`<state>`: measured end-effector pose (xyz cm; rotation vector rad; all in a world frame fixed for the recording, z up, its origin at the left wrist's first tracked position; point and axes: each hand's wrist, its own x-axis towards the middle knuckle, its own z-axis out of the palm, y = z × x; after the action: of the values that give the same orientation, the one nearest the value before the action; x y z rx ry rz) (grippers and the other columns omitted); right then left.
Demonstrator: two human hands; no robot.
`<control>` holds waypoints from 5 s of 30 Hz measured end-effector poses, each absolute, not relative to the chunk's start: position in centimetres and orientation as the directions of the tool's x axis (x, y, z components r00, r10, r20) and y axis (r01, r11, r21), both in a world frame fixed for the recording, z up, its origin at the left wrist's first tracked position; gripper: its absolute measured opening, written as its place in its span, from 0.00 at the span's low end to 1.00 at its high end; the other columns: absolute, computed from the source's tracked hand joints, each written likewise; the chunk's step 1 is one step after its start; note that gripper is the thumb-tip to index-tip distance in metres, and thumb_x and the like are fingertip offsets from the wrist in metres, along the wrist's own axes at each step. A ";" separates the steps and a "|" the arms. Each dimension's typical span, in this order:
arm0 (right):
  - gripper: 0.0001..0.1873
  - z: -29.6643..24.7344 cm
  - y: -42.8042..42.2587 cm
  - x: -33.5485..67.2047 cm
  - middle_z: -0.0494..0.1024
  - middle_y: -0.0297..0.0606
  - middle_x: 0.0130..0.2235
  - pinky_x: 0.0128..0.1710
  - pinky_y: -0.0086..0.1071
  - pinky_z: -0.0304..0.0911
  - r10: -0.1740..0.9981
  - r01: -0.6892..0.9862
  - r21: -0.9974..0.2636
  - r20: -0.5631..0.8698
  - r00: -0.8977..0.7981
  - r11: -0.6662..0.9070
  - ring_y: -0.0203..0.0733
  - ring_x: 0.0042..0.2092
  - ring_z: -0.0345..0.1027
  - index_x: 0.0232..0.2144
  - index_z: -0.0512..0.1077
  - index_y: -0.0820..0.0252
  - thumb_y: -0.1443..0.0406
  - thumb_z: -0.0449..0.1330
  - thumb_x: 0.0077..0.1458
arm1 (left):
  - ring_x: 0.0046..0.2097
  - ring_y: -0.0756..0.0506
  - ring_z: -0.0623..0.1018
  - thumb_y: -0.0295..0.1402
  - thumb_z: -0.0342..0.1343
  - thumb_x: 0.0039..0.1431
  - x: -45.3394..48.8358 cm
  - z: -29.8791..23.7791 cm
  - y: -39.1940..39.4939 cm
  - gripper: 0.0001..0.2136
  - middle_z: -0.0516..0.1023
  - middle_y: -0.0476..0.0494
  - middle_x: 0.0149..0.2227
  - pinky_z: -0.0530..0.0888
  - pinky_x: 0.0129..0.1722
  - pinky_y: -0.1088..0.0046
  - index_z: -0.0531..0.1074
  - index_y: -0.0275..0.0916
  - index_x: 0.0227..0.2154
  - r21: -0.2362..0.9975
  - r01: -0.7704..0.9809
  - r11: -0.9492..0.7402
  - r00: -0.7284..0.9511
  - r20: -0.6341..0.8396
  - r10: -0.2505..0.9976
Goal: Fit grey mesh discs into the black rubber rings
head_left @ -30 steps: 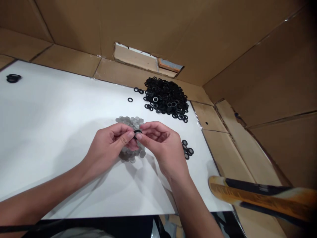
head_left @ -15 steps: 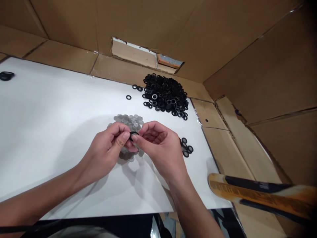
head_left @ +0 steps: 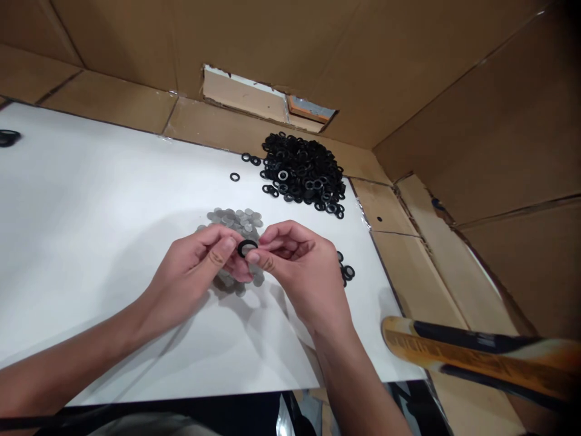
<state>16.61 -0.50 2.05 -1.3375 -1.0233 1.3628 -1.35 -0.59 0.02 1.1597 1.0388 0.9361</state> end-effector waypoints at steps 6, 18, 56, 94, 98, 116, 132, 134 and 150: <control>0.17 2.0 -0.5 16.7 0.81 0.31 0.25 0.29 0.32 0.76 0.977 -0.058 -0.976 -0.210 0.024 -0.209 0.40 0.28 0.77 0.27 0.79 0.56 0.62 0.82 0.37 | 0.34 0.45 0.87 0.43 0.65 0.66 -1.1 -0.1 -0.5 0.09 0.87 0.50 0.30 0.84 0.37 0.71 0.77 0.43 0.38 0.972 -0.107 0.210 0.293 -0.171 0.941; 0.13 2.3 -0.5 17.2 0.84 0.33 0.29 0.36 0.33 0.76 0.968 -0.028 -0.972 -0.228 -0.100 -0.232 0.40 0.32 0.79 0.30 0.82 0.56 0.58 0.79 0.47 | 0.36 0.47 0.86 0.39 0.63 0.68 -0.9 -0.4 -0.5 0.07 0.86 0.51 0.32 0.83 0.38 0.75 0.76 0.42 0.39 0.978 -0.050 0.205 0.297 -0.181 0.938; 0.08 0.9 -2.6 14.1 0.73 0.29 0.30 0.33 0.30 0.64 0.998 -0.061 -0.996 0.064 -0.016 0.063 0.34 0.32 0.66 0.37 0.72 0.57 0.61 0.63 0.69 | 0.30 0.53 0.84 0.29 0.62 0.67 -0.9 0.2 -1.0 0.04 0.84 0.56 0.27 0.82 0.33 0.83 0.77 0.42 0.34 0.990 -0.127 0.053 0.171 -0.031 0.985; 0.10 1.0 -3.4 13.7 0.65 0.31 0.33 0.35 0.32 0.62 0.998 0.034 -0.999 0.013 -0.055 0.015 0.37 0.34 0.60 0.40 0.64 0.55 0.57 0.52 0.74 | 0.31 0.54 0.83 0.29 0.62 0.66 -0.8 0.4 -1.1 0.06 0.81 0.56 0.28 0.80 0.34 0.85 0.78 0.42 0.32 1.000 0.006 0.008 0.155 -0.009 0.988; 0.10 0.6 -3.6 13.3 0.67 0.36 0.38 0.35 0.36 0.62 0.991 0.273 -0.955 0.128 0.037 0.113 0.40 0.36 0.64 0.40 0.63 0.54 0.58 0.50 0.75 | 0.31 0.54 0.82 0.29 0.62 0.66 -0.8 0.3 -1.3 0.07 0.79 0.56 0.27 0.80 0.33 0.84 0.75 0.42 0.31 1.000 0.028 -0.003 0.154 -0.002 0.988; 0.06 1.2 -3.1 14.1 0.73 0.31 0.31 0.35 0.32 0.65 0.999 -0.067 -0.998 0.025 -0.028 0.023 0.36 0.33 0.67 0.39 0.72 0.56 0.62 0.62 0.69 | 0.31 0.53 0.81 0.32 0.60 0.70 -0.7 0.5 -0.9 0.10 0.81 0.54 0.26 0.79 0.34 0.81 0.75 0.41 0.30 0.973 -0.157 0.169 0.221 -0.132 0.966; 0.11 1.7 -2.9 15.5 0.66 0.31 0.34 0.39 0.33 0.61 0.974 -0.020 -0.998 -0.047 -0.222 -0.053 0.39 0.37 0.60 0.38 0.66 0.55 0.57 0.57 0.72 | 0.34 0.50 0.82 0.33 0.62 0.68 -1.5 0.2 -0.9 0.03 0.82 0.52 0.33 0.81 0.36 0.78 0.78 0.45 0.37 1.000 -0.029 0.001 0.266 0.006 0.964; 0.10 1.9 -2.9 15.7 0.64 0.31 0.35 0.38 0.33 0.60 0.969 0.004 -1.000 -0.017 -0.245 -0.017 0.38 0.37 0.58 0.38 0.65 0.55 0.58 0.55 0.73 | 0.34 0.50 0.82 0.33 0.63 0.67 -1.5 0.3 -0.9 0.02 0.82 0.52 0.34 0.81 0.36 0.77 0.79 0.46 0.37 0.998 0.008 -0.061 0.244 0.057 0.968; 0.06 0.9 -3.6 15.2 0.61 0.34 0.38 0.36 0.37 0.60 0.934 -0.038 -0.972 0.235 -0.270 0.234 0.39 0.36 0.58 0.39 0.62 0.54 0.62 0.53 0.73 | 0.31 0.55 0.80 0.20 0.59 0.65 -1.8 0.7 -1.7 0.09 0.80 0.56 0.29 0.76 0.33 0.86 0.73 0.43 0.35 0.966 -0.069 -0.249 0.327 0.258 0.909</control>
<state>15.22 -3.63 0.88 -0.8811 -1.5071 1.2232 -1.77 -1.66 0.65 1.5167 0.7995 1.1424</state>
